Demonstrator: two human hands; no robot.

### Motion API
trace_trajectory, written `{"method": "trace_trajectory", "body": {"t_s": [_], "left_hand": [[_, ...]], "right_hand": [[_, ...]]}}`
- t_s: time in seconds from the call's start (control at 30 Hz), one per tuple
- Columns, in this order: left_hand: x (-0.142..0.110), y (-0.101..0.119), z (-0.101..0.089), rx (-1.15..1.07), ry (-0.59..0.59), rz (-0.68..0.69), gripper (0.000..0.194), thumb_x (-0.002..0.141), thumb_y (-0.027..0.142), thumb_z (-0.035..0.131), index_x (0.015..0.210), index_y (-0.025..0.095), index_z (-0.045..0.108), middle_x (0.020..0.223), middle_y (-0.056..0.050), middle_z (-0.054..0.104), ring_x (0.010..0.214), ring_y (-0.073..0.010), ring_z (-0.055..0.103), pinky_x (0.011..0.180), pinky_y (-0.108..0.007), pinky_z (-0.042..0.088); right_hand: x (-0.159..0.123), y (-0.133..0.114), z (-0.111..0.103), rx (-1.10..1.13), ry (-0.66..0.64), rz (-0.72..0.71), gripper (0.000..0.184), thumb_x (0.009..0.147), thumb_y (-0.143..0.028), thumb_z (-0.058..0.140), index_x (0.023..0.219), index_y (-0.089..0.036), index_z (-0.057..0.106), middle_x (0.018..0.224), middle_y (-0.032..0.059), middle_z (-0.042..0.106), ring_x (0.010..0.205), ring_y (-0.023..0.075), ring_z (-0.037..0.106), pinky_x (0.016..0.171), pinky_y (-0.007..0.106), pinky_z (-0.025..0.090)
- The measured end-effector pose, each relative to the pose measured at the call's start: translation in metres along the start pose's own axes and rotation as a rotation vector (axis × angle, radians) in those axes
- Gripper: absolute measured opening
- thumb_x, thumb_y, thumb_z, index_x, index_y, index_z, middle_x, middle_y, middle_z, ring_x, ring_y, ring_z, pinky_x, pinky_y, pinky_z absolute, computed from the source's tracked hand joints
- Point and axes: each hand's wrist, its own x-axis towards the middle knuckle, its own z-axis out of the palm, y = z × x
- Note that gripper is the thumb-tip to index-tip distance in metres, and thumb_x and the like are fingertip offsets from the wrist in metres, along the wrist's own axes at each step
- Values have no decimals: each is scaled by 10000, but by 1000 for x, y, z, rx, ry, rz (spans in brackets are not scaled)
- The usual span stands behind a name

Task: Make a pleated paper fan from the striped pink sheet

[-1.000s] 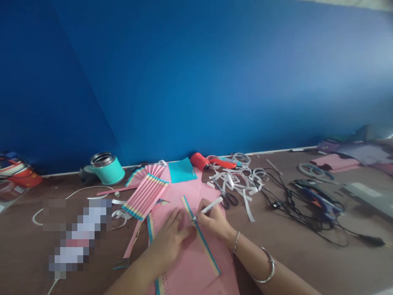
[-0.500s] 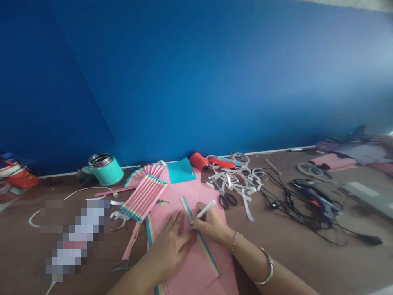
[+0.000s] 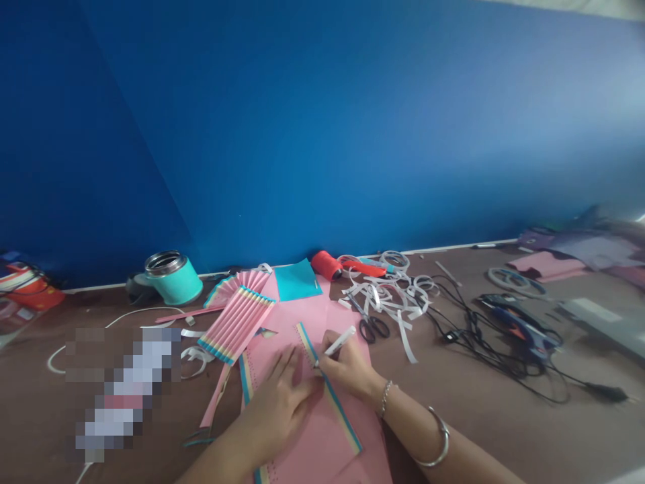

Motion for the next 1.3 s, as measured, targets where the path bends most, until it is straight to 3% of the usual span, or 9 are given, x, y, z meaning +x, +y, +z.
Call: {"method": "trace_trajectory", "body": {"t_s": [0.17, 0.27, 0.57, 1.1, 1.3], "left_hand": [[1, -4, -2, -4, 25, 8, 342, 932, 248, 464, 1242, 329, 583, 1455, -86, 408, 1308, -342, 396, 1015, -564, 398], [0, -8, 4, 18, 12, 7, 374, 926, 259, 482, 1282, 354, 546, 1462, -92, 396, 1309, -355, 389, 1001, -578, 402], [-2, -10, 18, 84, -50, -3, 609, 795, -5, 533, 1297, 340, 532, 1455, -137, 390, 1318, -395, 359, 1009, -608, 369], [-3, -11, 19, 58, -22, 10, 553, 835, 48, 513, 1299, 348, 526, 1528, -84, 276, 1350, -364, 319, 1027, -594, 361], [-2, -9, 17, 63, -24, 0, 560, 827, 34, 524, 1293, 346, 534, 1508, -93, 317, 1338, -367, 341, 1017, -591, 377]], "right_hand": [[0, -5, -4, 147, 48, -7, 51, 712, -202, 528, 757, -187, 547, 634, -23, 534, 592, 122, 490, 536, 217, 381], [0, -5, -4, 129, 15, -38, 45, 718, -181, 516, 721, -176, 561, 666, -5, 563, 619, 126, 508, 554, 221, 390], [-1, 5, 1, 23, -12, -45, 75, 662, -123, 499, 627, -186, 482, 584, -38, 482, 549, 99, 434, 497, 197, 323], [-1, 1, 0, 32, -39, -12, 49, 656, -160, 499, 625, -191, 476, 587, -35, 484, 549, 104, 436, 498, 205, 331], [-1, 2, 0, -34, -28, -9, 59, 624, -148, 489, 599, -192, 459, 552, -48, 437, 531, 98, 399, 484, 205, 295]]}}
